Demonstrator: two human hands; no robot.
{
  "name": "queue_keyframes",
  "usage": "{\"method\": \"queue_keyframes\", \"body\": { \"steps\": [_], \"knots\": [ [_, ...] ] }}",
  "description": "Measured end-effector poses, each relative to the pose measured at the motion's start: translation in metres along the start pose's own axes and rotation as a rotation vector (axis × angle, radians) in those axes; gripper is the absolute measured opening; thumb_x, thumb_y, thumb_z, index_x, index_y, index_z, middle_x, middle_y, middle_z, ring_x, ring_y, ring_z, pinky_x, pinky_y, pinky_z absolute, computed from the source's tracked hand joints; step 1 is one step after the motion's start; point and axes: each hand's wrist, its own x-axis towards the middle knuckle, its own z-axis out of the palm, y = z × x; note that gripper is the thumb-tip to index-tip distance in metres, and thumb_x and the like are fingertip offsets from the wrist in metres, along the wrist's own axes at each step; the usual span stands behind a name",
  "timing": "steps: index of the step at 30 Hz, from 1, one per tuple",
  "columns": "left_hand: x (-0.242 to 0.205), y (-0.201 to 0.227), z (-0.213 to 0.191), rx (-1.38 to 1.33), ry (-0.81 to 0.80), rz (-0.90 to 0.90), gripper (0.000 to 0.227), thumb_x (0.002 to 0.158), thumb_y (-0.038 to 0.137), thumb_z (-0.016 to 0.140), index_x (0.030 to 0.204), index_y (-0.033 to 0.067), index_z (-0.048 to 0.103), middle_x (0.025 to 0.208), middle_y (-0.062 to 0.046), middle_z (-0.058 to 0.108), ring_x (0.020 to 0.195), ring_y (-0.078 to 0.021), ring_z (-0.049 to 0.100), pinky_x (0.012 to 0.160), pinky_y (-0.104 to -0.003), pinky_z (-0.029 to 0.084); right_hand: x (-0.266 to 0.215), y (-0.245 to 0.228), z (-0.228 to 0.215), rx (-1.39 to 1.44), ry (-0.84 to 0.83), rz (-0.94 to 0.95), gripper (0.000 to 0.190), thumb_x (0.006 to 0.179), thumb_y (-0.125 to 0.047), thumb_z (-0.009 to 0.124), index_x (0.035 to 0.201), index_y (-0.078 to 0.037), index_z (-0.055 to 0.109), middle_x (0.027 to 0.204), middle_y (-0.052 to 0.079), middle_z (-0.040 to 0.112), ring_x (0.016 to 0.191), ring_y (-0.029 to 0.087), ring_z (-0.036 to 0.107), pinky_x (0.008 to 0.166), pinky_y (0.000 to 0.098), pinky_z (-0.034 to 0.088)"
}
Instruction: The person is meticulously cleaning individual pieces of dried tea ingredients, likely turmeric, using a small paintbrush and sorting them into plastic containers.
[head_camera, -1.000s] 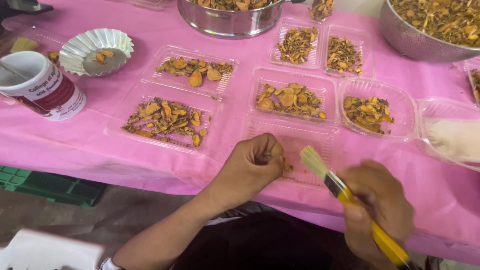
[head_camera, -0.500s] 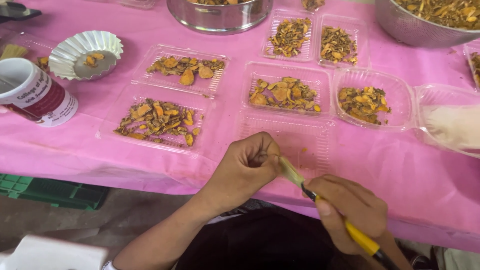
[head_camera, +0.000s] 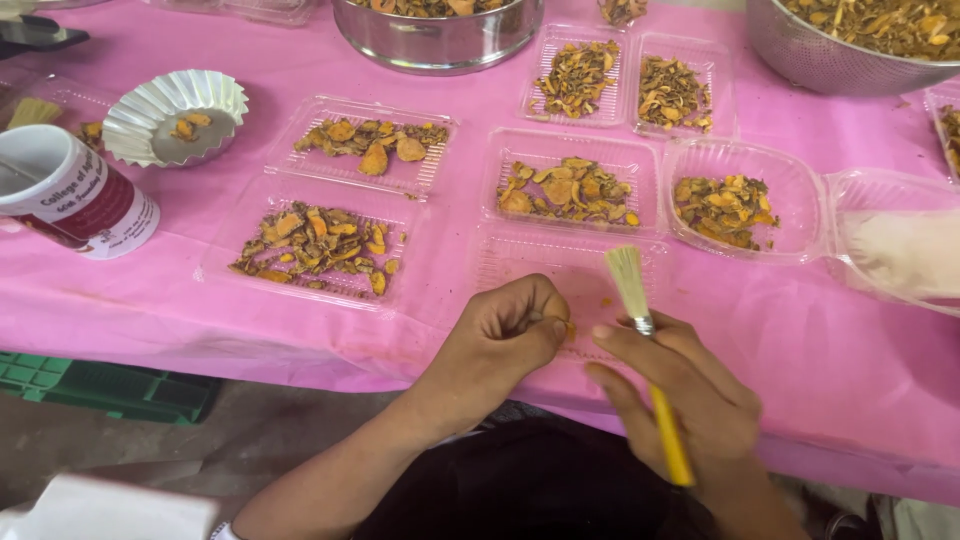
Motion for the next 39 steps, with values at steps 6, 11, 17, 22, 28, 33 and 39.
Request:
{"method": "queue_keyframes", "body": {
  "steps": [6, 11, 17, 22, 28, 33, 39],
  "knots": [
    [-0.004, -0.002, -0.003, 0.022, -0.062, 0.016, 0.019, 0.100, 0.001, 0.053, 0.085, 0.0133, 0.055, 0.076, 0.007, 0.045, 0.067, -0.0036, 0.037, 0.060, -0.022, 0.030, 0.000, 0.007, 0.017, 0.192, 0.062, 0.084, 0.012, 0.092, 0.002, 0.068, 0.104, 0.001, 0.071, 0.100, 0.021, 0.067, 0.086, 0.023, 0.071, 0.082, 0.0276, 0.059],
    [-0.009, 0.014, 0.000, 0.405, -0.076, 0.252, 0.014, 0.097, 0.002, 0.054, 0.089, 0.0125, 0.052, 0.076, 0.005, 0.048, 0.065, -0.0082, 0.042, 0.060, -0.026, 0.038, 0.014, -0.003, 0.007, 0.331, 0.004, 0.391, 0.005, 0.095, -0.010, 0.067, 0.096, -0.006, 0.069, 0.086, 0.006, 0.068, 0.073, 0.012, 0.061, 0.069, 0.0215, 0.049],
    [-0.009, 0.010, 0.005, 0.518, -0.049, 0.402, 0.016, 0.091, -0.002, 0.054, 0.087, 0.0122, 0.048, 0.079, 0.002, 0.052, 0.069, -0.0130, 0.050, 0.066, -0.028, 0.043, 0.017, -0.006, 0.006, 0.360, -0.022, 0.545, 0.006, 0.095, -0.009, 0.068, 0.099, -0.006, 0.071, 0.084, 0.001, 0.065, 0.067, 0.006, 0.052, 0.064, 0.0185, 0.044],
    [-0.006, 0.006, 0.013, 0.356, -0.020, 0.319, 0.024, 0.092, -0.004, 0.056, 0.081, 0.0150, 0.046, 0.072, 0.007, 0.045, 0.063, -0.0053, 0.039, 0.059, -0.022, 0.038, 0.018, -0.009, 0.016, 0.347, -0.041, 0.448, 0.003, 0.097, -0.004, 0.065, 0.095, -0.006, 0.067, 0.079, 0.001, 0.062, 0.067, 0.007, 0.053, 0.064, 0.0196, 0.046],
    [0.010, 0.002, -0.009, 0.718, 0.121, 0.255, 0.004, 0.099, 0.007, 0.049, 0.096, 0.0088, 0.050, 0.087, -0.007, 0.055, 0.077, -0.0219, 0.055, 0.071, -0.037, 0.046, 0.037, 0.017, 0.016, 0.108, -0.038, 0.198, 0.005, 0.100, 0.003, 0.066, 0.100, -0.001, 0.065, 0.088, 0.010, 0.064, 0.075, 0.018, 0.059, 0.070, 0.0279, 0.049],
    [-0.027, 0.005, -0.027, 0.947, 0.212, 0.702, 0.013, 0.101, -0.001, 0.049, 0.112, -0.0043, 0.055, 0.094, -0.013, 0.056, 0.079, -0.0271, 0.050, 0.076, -0.040, 0.043, 0.022, 0.012, -0.014, 0.072, 0.011, 0.408, 0.013, 0.105, 0.002, 0.059, 0.114, 0.007, 0.068, 0.103, 0.014, 0.070, 0.091, 0.018, 0.065, 0.084, 0.0249, 0.050],
    [-0.068, -0.056, -0.042, 0.983, -0.422, 0.649, 0.014, 0.097, 0.000, 0.047, 0.105, -0.0035, 0.057, 0.071, -0.010, 0.046, 0.062, -0.0290, 0.045, 0.070, -0.039, 0.045, -0.016, 0.025, -0.017, 0.084, 0.052, 0.496, 0.012, 0.106, -0.001, 0.059, 0.108, 0.004, 0.070, 0.092, 0.011, 0.060, 0.074, 0.015, 0.051, 0.071, 0.0237, 0.038]
  ]
}}
